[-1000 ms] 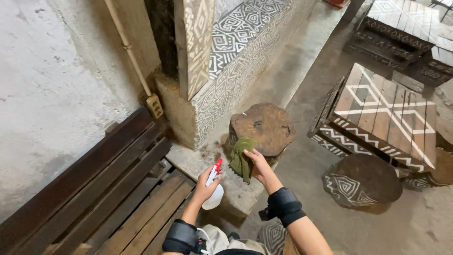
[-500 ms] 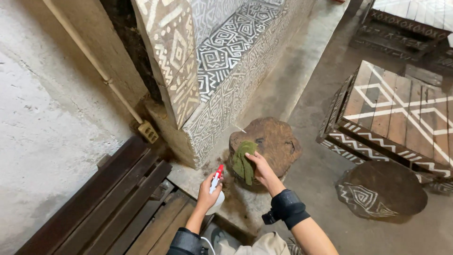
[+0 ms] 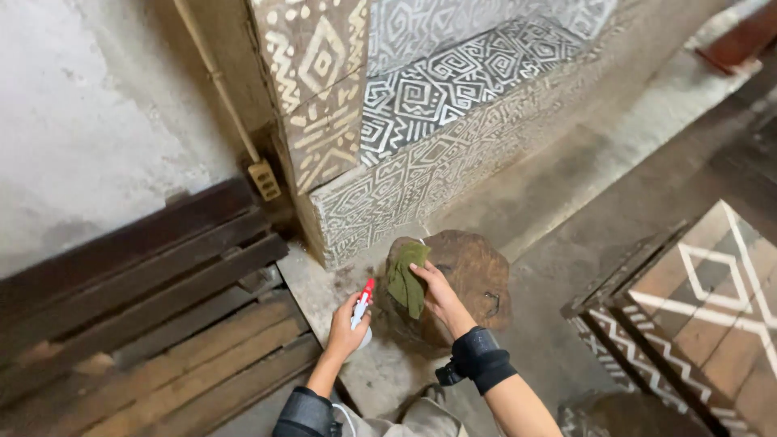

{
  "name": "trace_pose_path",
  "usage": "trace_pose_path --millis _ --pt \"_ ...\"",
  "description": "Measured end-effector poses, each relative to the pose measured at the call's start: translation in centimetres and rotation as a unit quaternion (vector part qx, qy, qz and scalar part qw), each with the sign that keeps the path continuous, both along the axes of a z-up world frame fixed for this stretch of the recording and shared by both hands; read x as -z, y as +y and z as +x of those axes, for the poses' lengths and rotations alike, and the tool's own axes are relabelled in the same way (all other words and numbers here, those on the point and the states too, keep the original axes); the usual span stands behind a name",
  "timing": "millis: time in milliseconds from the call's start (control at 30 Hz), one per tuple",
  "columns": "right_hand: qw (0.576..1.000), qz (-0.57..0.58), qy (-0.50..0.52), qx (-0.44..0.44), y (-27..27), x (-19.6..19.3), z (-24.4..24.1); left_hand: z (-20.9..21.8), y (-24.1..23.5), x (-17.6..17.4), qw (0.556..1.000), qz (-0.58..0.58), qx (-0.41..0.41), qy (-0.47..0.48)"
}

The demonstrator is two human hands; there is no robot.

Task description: The person sprays a cleaning solution onto various wooden surfaces and wipes them with a cloth. They clean a large table with a geometric pattern, a wooden bench, and a small round stool, moving between items in the room.

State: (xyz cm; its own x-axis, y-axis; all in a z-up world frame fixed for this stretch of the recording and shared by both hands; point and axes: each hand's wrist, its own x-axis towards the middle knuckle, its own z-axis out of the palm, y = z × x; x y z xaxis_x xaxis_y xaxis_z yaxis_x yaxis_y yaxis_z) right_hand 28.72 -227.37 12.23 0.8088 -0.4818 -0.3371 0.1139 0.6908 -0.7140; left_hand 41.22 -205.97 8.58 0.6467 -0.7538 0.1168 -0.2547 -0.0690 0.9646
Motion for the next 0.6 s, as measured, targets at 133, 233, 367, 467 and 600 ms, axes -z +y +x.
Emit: trace_pose_path --millis 133,233,367,467,600 --pt "0.996 0.051 0.064 -0.030 -1.8 0.0 -4.3 -6.6 -1.4 2.4 0.997 0.027 -0.068 0.022" --pt "0.997 0.016 0.019 -0.069 -4.0 -1.4 -4.2 -7.9 -3.2 2.7 0.996 -0.012 -0.084 0.031" --pt "0.995 0.056 0.012 -0.082 -4.6 0.6 -6.6 -11.2 -3.2 1.5 0.995 0.001 -0.061 0.075" --pt "0.995 0.058 -0.013 -0.082 -5.5 0.9 -6.8 -11.1 -4.0 0.1 0.996 0.020 -0.050 0.071" --pt "0.994 0.069 -0.025 -0.080 -6.0 0.6 -8.0 -11.0 -4.5 -1.2 0.996 0.049 -0.044 0.055"
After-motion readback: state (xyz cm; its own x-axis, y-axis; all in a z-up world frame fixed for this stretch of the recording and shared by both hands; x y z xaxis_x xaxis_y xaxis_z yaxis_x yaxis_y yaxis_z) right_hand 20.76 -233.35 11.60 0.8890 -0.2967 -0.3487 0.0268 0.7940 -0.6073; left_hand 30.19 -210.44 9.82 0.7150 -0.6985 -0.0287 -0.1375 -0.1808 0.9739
